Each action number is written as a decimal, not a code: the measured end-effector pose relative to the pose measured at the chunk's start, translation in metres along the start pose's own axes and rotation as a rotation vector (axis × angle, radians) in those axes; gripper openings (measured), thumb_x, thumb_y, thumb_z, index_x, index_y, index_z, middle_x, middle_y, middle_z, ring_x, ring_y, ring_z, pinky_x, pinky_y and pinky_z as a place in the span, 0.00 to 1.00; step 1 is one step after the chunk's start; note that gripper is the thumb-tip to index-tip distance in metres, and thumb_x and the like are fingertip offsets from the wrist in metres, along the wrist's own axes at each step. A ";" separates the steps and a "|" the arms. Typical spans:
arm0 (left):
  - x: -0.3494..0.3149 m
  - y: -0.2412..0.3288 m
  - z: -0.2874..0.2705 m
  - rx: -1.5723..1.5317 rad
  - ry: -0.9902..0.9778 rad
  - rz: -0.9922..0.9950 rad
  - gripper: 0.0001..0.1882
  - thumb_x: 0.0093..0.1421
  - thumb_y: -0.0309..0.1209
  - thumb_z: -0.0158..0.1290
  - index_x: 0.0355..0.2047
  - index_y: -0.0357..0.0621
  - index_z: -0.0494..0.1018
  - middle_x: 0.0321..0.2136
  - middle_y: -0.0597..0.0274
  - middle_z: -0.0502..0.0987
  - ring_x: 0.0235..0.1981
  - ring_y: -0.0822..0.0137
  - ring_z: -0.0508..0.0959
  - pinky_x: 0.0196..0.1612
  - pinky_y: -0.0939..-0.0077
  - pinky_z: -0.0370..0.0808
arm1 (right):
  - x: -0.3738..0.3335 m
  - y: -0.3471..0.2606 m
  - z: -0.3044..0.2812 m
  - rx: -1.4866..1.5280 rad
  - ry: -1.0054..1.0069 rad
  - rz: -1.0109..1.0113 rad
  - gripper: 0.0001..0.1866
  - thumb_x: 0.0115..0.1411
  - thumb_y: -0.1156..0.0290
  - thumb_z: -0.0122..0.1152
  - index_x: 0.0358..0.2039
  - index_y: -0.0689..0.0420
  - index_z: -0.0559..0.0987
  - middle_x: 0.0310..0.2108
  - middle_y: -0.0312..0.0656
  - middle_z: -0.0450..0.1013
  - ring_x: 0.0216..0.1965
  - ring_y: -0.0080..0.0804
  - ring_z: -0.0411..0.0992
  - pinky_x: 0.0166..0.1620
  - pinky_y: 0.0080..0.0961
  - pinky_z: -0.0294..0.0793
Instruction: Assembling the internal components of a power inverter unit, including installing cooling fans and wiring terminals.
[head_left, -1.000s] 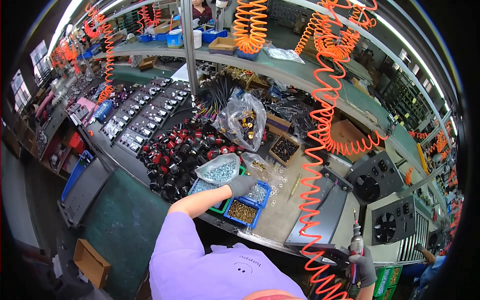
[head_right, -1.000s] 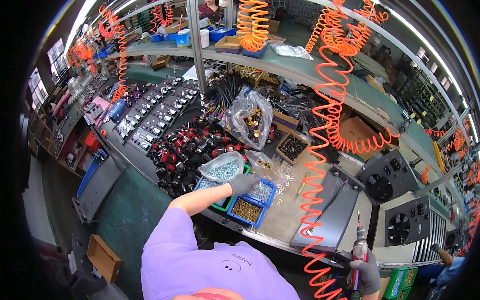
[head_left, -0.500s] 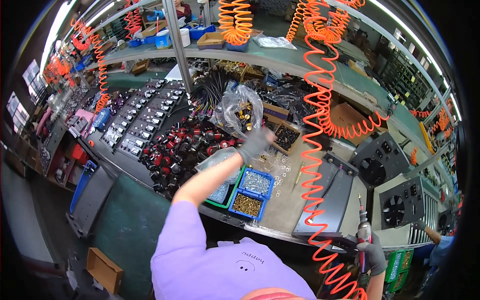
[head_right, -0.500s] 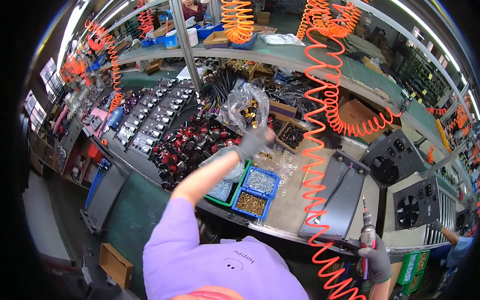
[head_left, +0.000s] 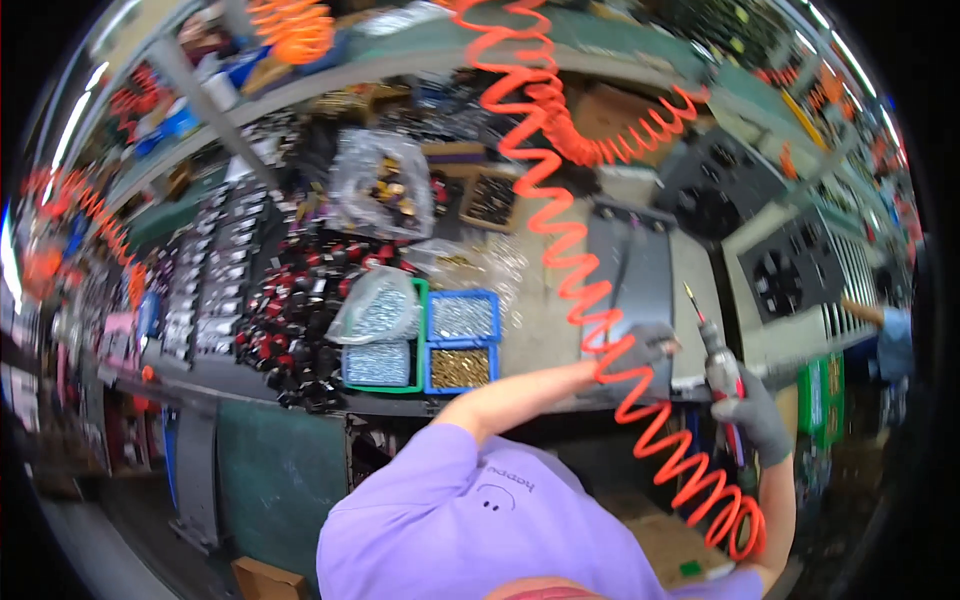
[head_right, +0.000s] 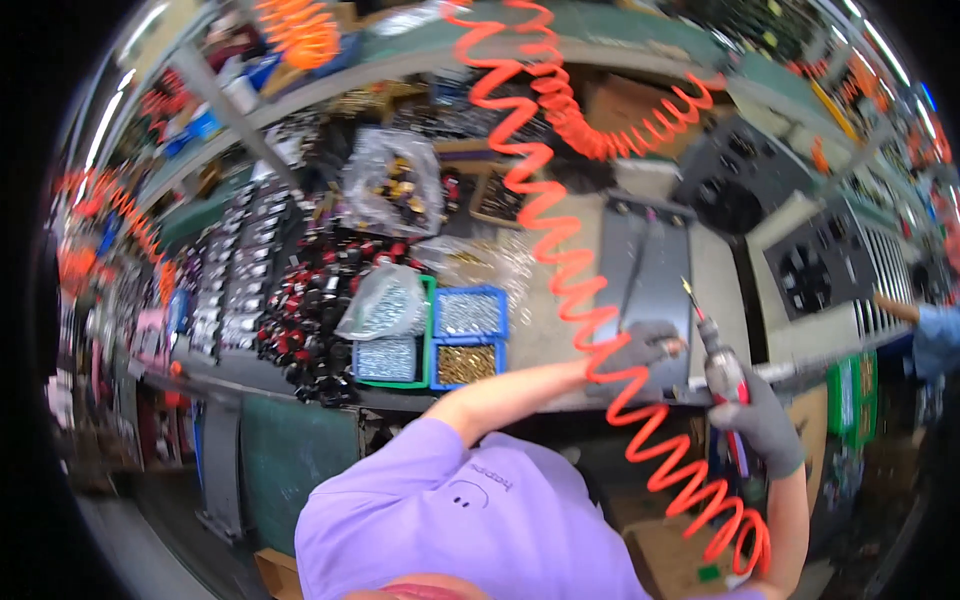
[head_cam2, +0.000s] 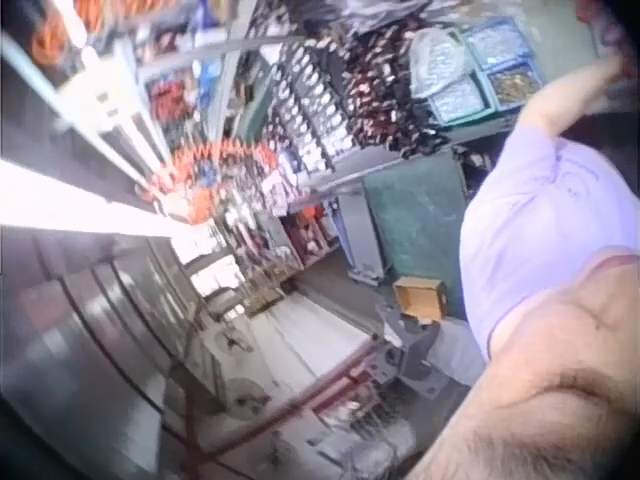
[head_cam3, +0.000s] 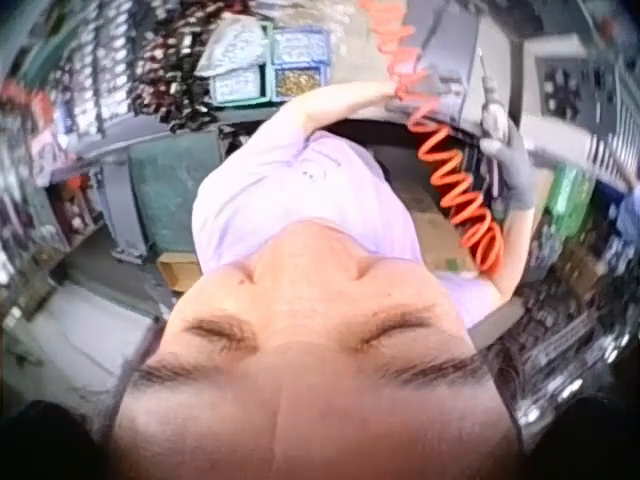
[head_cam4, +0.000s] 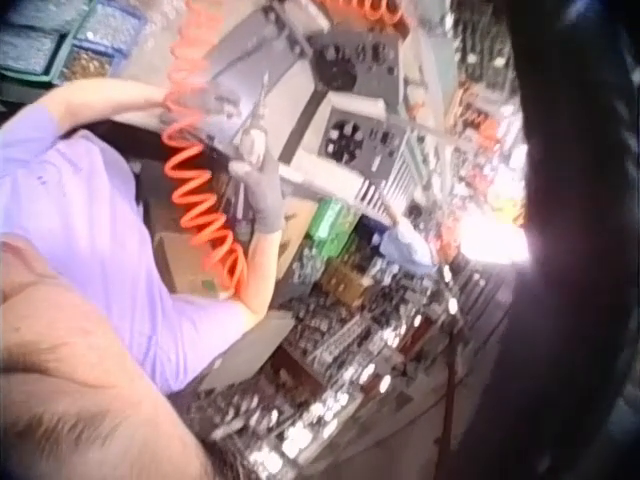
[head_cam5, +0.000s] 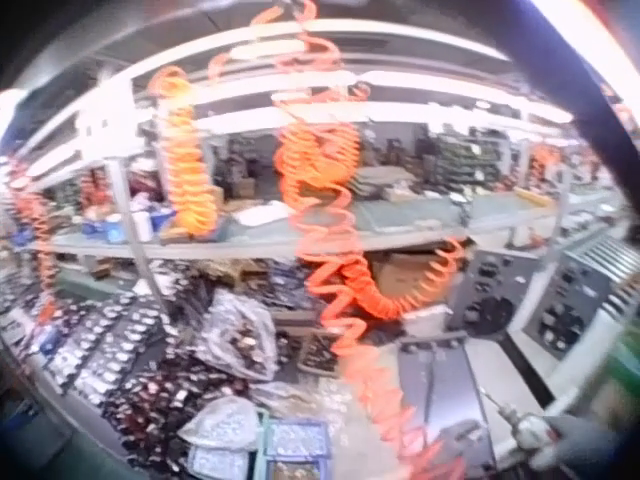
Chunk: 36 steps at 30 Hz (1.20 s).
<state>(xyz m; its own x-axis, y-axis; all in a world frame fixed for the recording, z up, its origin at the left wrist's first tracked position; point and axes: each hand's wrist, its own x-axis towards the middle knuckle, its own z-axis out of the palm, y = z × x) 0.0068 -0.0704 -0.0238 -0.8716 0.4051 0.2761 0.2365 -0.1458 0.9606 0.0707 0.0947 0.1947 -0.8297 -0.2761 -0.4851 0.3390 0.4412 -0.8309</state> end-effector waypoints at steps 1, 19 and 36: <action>0.001 0.018 0.000 -0.028 0.010 -0.001 0.12 0.60 0.35 0.50 0.36 0.38 0.74 0.28 0.63 0.75 0.32 0.72 0.73 0.37 0.76 0.70 | -0.001 -0.006 0.002 0.034 -0.014 -0.004 0.39 0.35 0.69 0.62 0.53 0.63 0.65 0.41 0.34 0.66 0.41 0.22 0.64 0.46 0.19 0.65; -0.008 0.062 -0.038 -0.182 -0.423 0.022 0.06 0.51 0.23 0.55 0.29 0.34 0.75 0.24 0.60 0.74 0.27 0.70 0.72 0.30 0.78 0.67 | 0.007 -0.024 -0.004 0.058 -0.049 0.263 0.30 0.41 0.74 0.61 0.48 0.61 0.66 0.30 0.36 0.67 0.23 0.19 0.68 0.25 0.19 0.69; -0.026 0.056 -0.049 -0.189 -0.542 0.156 0.19 0.56 0.35 0.53 0.44 0.35 0.72 0.36 0.53 0.73 0.38 0.60 0.74 0.40 0.71 0.70 | 0.009 0.002 -0.008 -0.018 -0.061 0.121 0.27 0.42 0.73 0.60 0.46 0.61 0.67 0.26 0.37 0.69 0.19 0.20 0.68 0.23 0.19 0.69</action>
<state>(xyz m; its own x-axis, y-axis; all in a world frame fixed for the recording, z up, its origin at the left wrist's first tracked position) 0.0212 -0.1336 0.0214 -0.4774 0.7620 0.4375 0.2198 -0.3785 0.8991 0.0607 0.0996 0.1910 -0.7545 -0.2709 -0.5979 0.4266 0.4898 -0.7603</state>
